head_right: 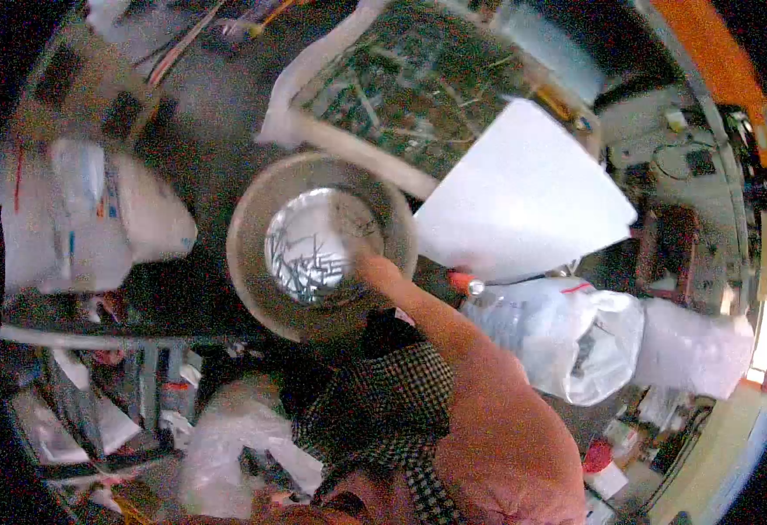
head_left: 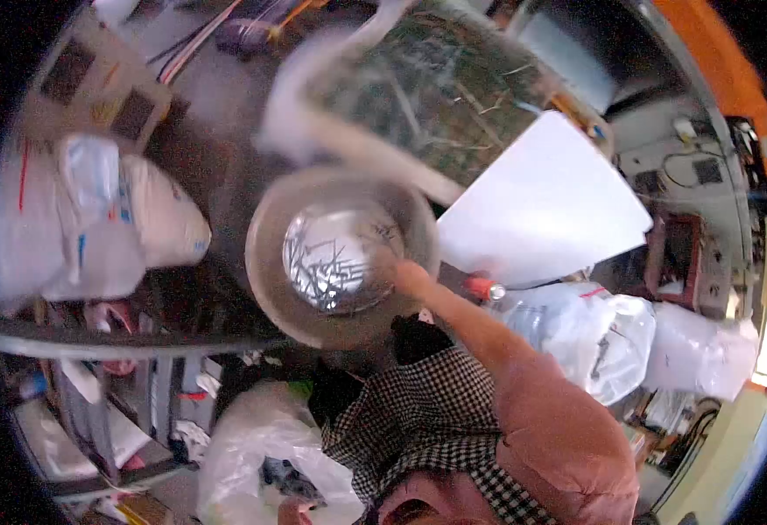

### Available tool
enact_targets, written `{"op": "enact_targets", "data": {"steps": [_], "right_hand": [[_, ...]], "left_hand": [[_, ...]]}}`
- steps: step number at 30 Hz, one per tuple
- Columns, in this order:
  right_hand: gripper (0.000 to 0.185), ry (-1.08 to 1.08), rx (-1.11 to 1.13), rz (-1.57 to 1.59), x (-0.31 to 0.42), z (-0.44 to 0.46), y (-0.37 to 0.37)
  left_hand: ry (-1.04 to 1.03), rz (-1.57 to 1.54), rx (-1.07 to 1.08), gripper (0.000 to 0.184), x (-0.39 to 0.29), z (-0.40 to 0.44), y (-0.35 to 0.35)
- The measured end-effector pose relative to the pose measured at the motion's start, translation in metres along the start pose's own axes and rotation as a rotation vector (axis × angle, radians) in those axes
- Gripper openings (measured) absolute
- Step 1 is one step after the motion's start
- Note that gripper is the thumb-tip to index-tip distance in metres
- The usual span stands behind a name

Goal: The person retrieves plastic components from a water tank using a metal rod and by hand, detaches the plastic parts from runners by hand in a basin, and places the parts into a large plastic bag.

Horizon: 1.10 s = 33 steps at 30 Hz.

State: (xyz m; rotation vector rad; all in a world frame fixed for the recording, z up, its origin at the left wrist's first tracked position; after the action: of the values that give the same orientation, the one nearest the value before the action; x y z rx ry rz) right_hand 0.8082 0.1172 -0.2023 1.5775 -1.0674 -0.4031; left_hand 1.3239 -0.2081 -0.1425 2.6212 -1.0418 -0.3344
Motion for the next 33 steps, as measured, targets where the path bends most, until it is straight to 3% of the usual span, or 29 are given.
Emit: {"op": "enact_targets", "data": {"steps": [1, 2, 4, 6, 8, 9, 11, 12, 13, 14, 15, 16, 17, 19, 20, 22, 23, 25, 26, 28, 29, 30, 31, 32, 33], "right_hand": [[0.025, -0.177, 0.244, 0.077, -0.034, -0.05, -0.011], [0.025, -0.308, 0.433, 0.035, -0.037, -0.095, 0.025], [0.026, -0.276, 0.27, -0.089, -0.059, -0.183, 0.04], [0.029, -0.405, 0.353, 0.052, -0.061, -0.258, 0.107], [0.035, -0.597, 0.378, 0.153, -0.058, -0.323, 0.181], [0.032, -0.671, 0.25, 0.291, -0.062, -0.359, 0.198], [0.026, -0.944, 0.023, 0.693, -0.081, -0.434, 0.183], [0.022, -1.126, -0.08, 0.971, -0.089, -0.472, 0.158], [0.018, -1.203, -0.196, 1.05, -0.087, -0.508, 0.155], [0.018, -1.329, -0.155, 0.993, -0.062, -0.533, 0.207], [0.018, -1.416, -0.286, 1.078, -0.046, -0.569, 0.213], [0.018, -1.417, -0.363, 0.827, -0.049, -0.602, 0.169], [0.018, -1.483, -0.334, 0.797, -0.042, -0.644, 0.119], [0.016, -1.669, -0.408, 1.133, 0.044, -0.688, 0.196], [0.016, -1.708, -0.432, 1.15, 0.064, -0.72, 0.16], [0.018, -1.779, -0.089, 0.915, 0.106, -0.781, 0.081], [0.018, -1.802, -0.104, 0.932, 0.127, -0.795, 0.082], [0.02, -1.945, 0.222, 0.92, 0.18, -0.825, 0.082], [0.02, -1.965, 0.217, 0.952, 0.194, -0.833, 0.072], [0.022, -1.009, 0.634, 0.256, 0.21, -0.821, 0.062], [0.022, -1.028, 0.631, 0.283, 0.214, -0.822, 0.053], [0.022, -1.512, 0.353, 0.781, 0.213, -0.837, 0.043], [0.022, -1.94, -0.007, 1.284, 0.22, -0.853, 0.03], [0.022, -1.951, -0.007, 1.299, 0.221, -0.863, 0.025], [0.022, -1.972, -0.182, 1.485, 0.221, -0.871, 0.026]], "left_hand": [[-0.02, 0.001, 0.041, 0.059, -0.006, -0.014, 0.005], [-0.039, 0.004, 0.075, 0.059, -0.011, -0.029, 0.016], [-0.105, 0.068, 0.14, 0.06, -0.022, -0.059, 0.034], [-0.239, 0.285, 0.207, 0.061, -0.036, -0.089, 0.057], [-0.552, 0.734, 0.234, 0.061, -0.056, -0.111, 0.07], [-0.671, 0.79, 0.167, 0.062, -0.074, -0.123, 0.086], [-0.707, -0.333, 0.212, 0.061, -0.161, -0.203, 0.161], [-0.436, -0.279, 0.193, 0.06, -0.214, -0.237, 0.179], [-0.166, -0.22, 0.163, 0.059, -0.232, -0.259, 0.192], [-0.309, -0.127, 0.157, 0.057, -0.231, -0.244, 0.196], [-0.452, -0.03, 0.148, 0.055, -0.227, -0.215, 0.194], [-0.467, -0.269, 0.209, 0.051, -0.245, -0.212, 0.197], [-0.441, 0.222, 0.133, 0.047, -0.26, -0.206, 0.202], [-0.632, 0.587, 0.033, 0.041, -0.295, -0.214, 0.214], [-0.652, 0.628, 0.049, 0.041, -0.308, -0.218, 0.216], [-0.715, 0.689, 0.017, 0.034, -0.338, -0.222, 0.223], [-0.731, 0.716, 0.024, 0.034, -0.35, -0.222, 0.22], [-0.544, 0.301, 0.023, 0.033, -0.378, -0.234, 0.223], [-0.635, 0.361, 0.031, 0.033, -0.397, -0.26, 0.218], [-0.549, 0.413, 0.063, 0.034, -0.412, -0.247, 0.204], [-0.452, 0.43, 0.082, 0.036, -0.415, -0.237, 0.194], [-0.591, 0.563, 0.065, 0.039, -0.42, -0.227, 0.181], [-0.594, 0.585, 0.073, 0.039, -0.431, -0.228, 0.167], [-0.708, 0.749, 0.132, 0.039, -0.442, -0.233, 0.146], [-0.82, 0.91, 0.19, 0.04, -0.453, -0.241, 0.125]]}}
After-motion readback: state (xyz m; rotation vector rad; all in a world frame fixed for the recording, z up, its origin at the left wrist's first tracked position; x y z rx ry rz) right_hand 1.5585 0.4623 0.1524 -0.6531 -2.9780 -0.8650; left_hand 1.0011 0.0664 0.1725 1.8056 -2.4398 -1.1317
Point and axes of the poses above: each hand's wrist, its own z-axis towards the middle knuckle, its own y-axis out of the back of the hand, x = y × z, the point moved 5 cm from there along z, towards the middle knuckle, and after that the axes turned 15 degrees about -z, right-handed, at the moved point
